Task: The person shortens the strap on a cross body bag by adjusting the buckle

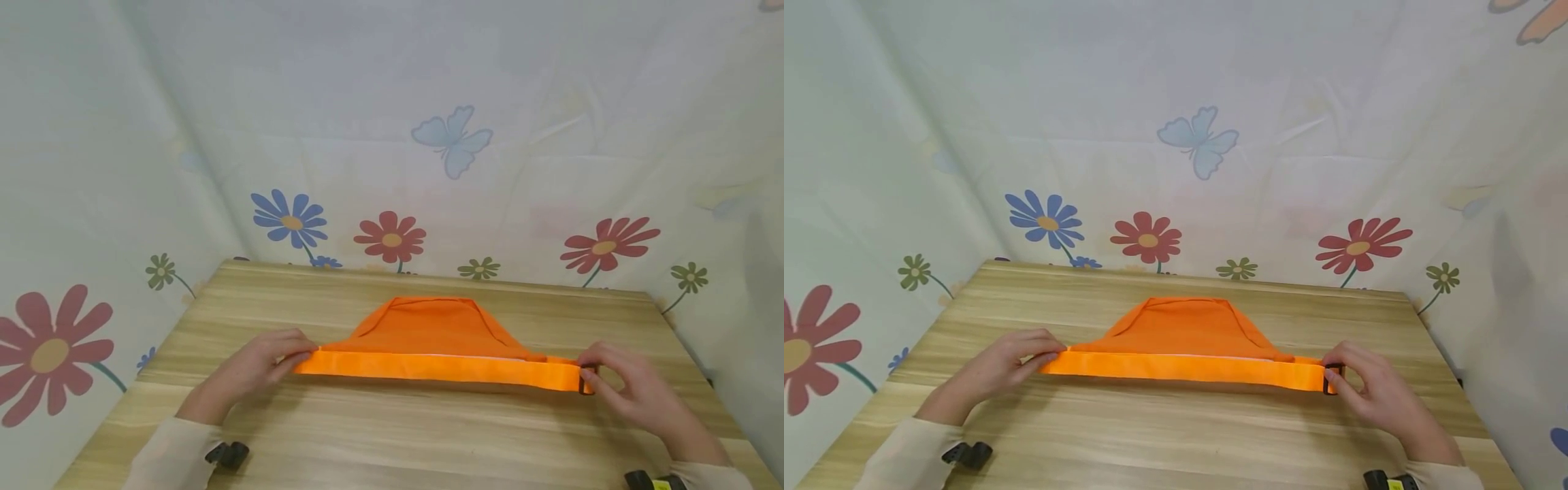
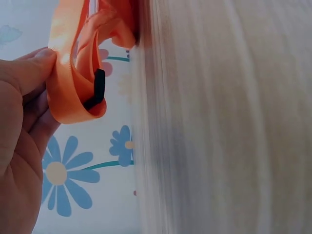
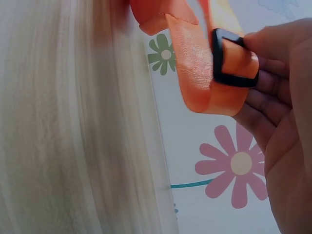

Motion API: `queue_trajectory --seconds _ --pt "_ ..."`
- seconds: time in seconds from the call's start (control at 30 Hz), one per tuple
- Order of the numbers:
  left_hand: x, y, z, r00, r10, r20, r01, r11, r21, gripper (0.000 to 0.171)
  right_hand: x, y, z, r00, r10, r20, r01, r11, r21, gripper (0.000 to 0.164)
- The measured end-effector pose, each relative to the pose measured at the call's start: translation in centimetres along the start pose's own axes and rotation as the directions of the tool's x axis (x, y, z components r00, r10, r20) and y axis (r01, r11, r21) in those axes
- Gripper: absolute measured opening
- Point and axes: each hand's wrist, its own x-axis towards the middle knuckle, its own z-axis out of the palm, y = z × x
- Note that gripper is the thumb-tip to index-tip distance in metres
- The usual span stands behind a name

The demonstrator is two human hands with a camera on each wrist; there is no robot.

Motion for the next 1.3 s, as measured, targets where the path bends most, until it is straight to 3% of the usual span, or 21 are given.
queue_trajectory --seconds 0.3,0.6,0.8,1.03,1.3 --pt "0.4 0.3 0.5 0.992 -0.032 0.126 0.021 0.996 0.085 0.023 -0.5 0.6 1.1 0.997 -0.056 0.052 0.057 0.998 -0.023 0.045" --pt "0.6 1.1 1.0 0.969 -0.134 0.209 0.112 0.987 0.115 0.020 -0.8 1.0 2.0 0.990 -0.057 0.129 0.056 0.998 0.008 0.043" --pt "1.0 1.6 0.9 0.957 -0.187 0.221 0.151 0.974 0.172 0.018 -0.8 1.7 2.7 0.987 -0.111 0.114 0.110 0.994 0.017 0.040" --pt "1.0 1.8 1.2 0.942 -0.253 0.218 0.210 0.956 0.205 0.015 -0.5 1.5 3.0 0.982 -0.041 0.183 0.050 0.998 -0.044 0.029" --pt "1.0 1.7 1.7 0.968 -0.183 0.170 0.152 0.971 0.184 0.010 0.0 0.7 3.6 0.979 0.013 0.203 0.010 0.994 -0.110 0.023"
